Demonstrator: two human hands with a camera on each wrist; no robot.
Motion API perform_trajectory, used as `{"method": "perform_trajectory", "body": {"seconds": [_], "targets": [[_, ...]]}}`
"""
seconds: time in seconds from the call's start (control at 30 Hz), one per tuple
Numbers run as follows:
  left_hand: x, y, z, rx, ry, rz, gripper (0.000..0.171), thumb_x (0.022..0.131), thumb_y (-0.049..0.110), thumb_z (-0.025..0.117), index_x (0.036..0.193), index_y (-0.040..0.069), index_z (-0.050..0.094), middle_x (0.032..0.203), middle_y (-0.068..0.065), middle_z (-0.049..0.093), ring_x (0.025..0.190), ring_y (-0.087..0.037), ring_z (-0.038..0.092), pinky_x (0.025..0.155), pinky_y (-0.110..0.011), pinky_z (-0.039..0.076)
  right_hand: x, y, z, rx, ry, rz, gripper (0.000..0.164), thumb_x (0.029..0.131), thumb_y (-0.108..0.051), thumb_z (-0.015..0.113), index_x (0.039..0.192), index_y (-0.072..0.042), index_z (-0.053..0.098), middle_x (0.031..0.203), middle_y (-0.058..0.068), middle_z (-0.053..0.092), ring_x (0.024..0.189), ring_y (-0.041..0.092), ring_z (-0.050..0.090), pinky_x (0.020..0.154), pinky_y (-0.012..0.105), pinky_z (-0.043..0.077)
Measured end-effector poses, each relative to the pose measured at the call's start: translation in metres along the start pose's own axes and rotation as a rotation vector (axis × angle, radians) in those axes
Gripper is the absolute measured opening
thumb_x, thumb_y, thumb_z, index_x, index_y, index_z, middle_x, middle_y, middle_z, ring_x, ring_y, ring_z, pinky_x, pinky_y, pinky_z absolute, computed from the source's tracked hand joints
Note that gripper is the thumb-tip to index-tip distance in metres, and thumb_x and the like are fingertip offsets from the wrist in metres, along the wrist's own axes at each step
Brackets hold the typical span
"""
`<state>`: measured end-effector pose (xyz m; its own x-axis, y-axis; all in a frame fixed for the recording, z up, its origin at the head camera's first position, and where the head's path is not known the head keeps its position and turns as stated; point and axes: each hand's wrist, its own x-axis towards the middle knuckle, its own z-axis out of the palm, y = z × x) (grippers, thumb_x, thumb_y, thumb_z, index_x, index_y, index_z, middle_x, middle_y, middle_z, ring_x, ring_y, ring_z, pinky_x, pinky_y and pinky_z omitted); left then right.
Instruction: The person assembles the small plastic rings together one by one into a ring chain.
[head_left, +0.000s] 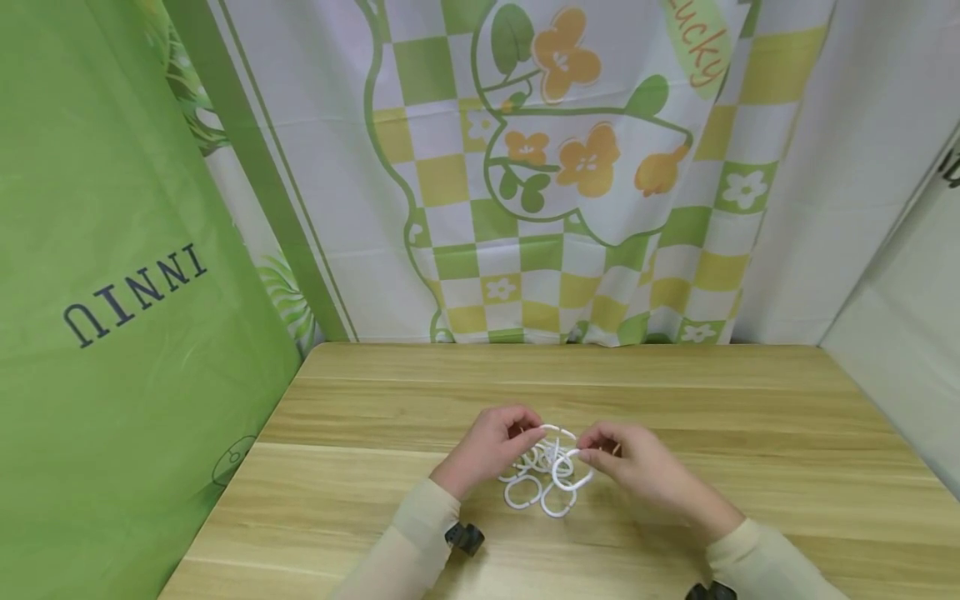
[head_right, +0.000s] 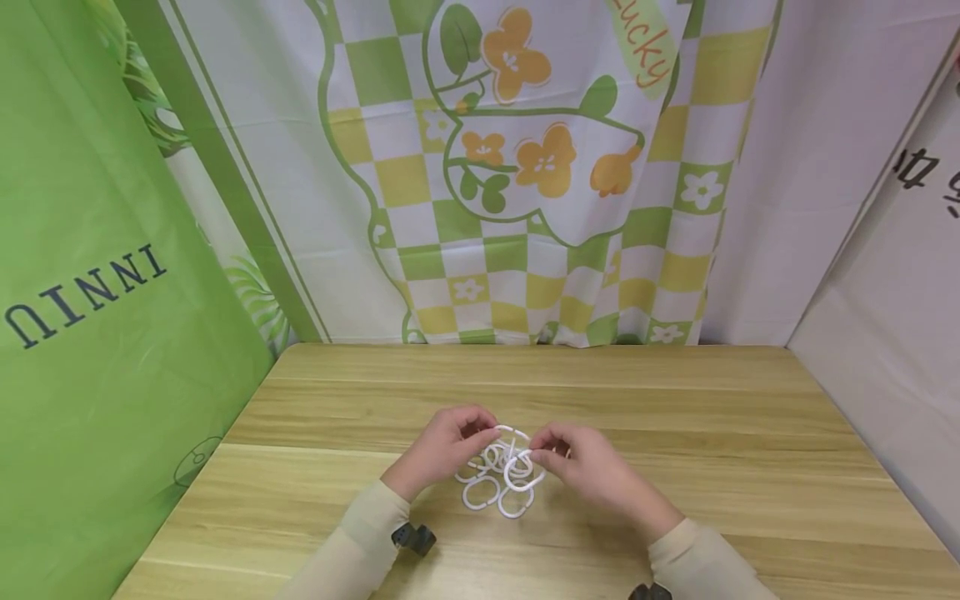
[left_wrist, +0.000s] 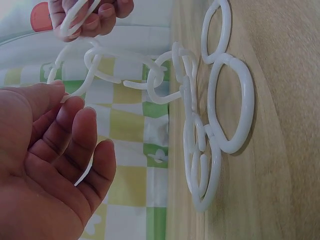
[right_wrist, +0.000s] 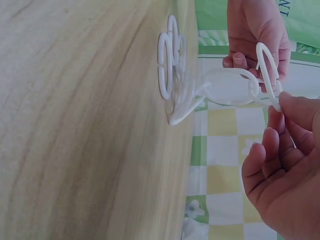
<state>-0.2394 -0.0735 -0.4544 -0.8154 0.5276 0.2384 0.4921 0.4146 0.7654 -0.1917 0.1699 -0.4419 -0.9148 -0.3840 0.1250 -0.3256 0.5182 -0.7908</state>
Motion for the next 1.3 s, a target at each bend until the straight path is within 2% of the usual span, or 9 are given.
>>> {"method": "perform_trajectory", "body": {"seconds": [0.23, 0.37, 0.73, 1.3], "targets": [[0.0, 0.0003, 0.002, 0.012, -0.004, 0.025, 0.011, 0.097, 0.021, 0.065, 0.097, 0.012, 0.071, 0.083, 0.008, 0.063, 0.07, -0.004, 0.054, 0.063, -0.021, 0.048, 0.004, -0.0022, -0.0002, 0.01, 0.063, 0.007, 0.009, 0.092, -0.023, 0.07, 0.096, -0.015, 0.068, 0.081, 0.002, 0.064, 0.069, 0.014, 0.055, 0.058, 0.027, 0.048], [0.0006, -0.0011, 0.0038, 0.024, -0.001, 0.052, 0.011, 0.096, 0.019, 0.066, 0.096, 0.011, 0.072, 0.084, 0.008, 0.064, 0.069, -0.003, 0.053, 0.062, -0.021, 0.048, 0.0054, -0.0043, -0.0009, 0.028, 0.087, 0.002, 0.01, 0.092, -0.022, 0.07, 0.095, -0.014, 0.068, 0.078, -0.001, 0.062, 0.068, 0.014, 0.054, 0.058, 0.027, 0.047], [0.0012, -0.0047, 0.0059, 0.029, -0.006, 0.114, 0.011, 0.096, 0.02, 0.066, 0.097, 0.011, 0.073, 0.088, 0.008, 0.066, 0.07, -0.001, 0.054, 0.061, -0.019, 0.049, 0.0056, -0.0073, -0.0015, 0.068, 0.078, 0.013, 0.011, 0.092, -0.021, 0.07, 0.097, -0.012, 0.068, 0.079, 0.0, 0.062, 0.068, 0.013, 0.053, 0.058, 0.026, 0.045], [0.0003, -0.002, 0.0034, 0.004, -0.018, 0.102, 0.008, 0.095, 0.018, 0.066, 0.095, 0.012, 0.072, 0.088, 0.009, 0.065, 0.072, -0.001, 0.055, 0.063, -0.02, 0.049, 0.0077, -0.0024, 0.0017, 0.047, 0.088, 0.056, 0.011, 0.091, -0.02, 0.071, 0.097, -0.011, 0.068, 0.079, 0.002, 0.062, 0.069, 0.014, 0.053, 0.058, 0.026, 0.046]]}}
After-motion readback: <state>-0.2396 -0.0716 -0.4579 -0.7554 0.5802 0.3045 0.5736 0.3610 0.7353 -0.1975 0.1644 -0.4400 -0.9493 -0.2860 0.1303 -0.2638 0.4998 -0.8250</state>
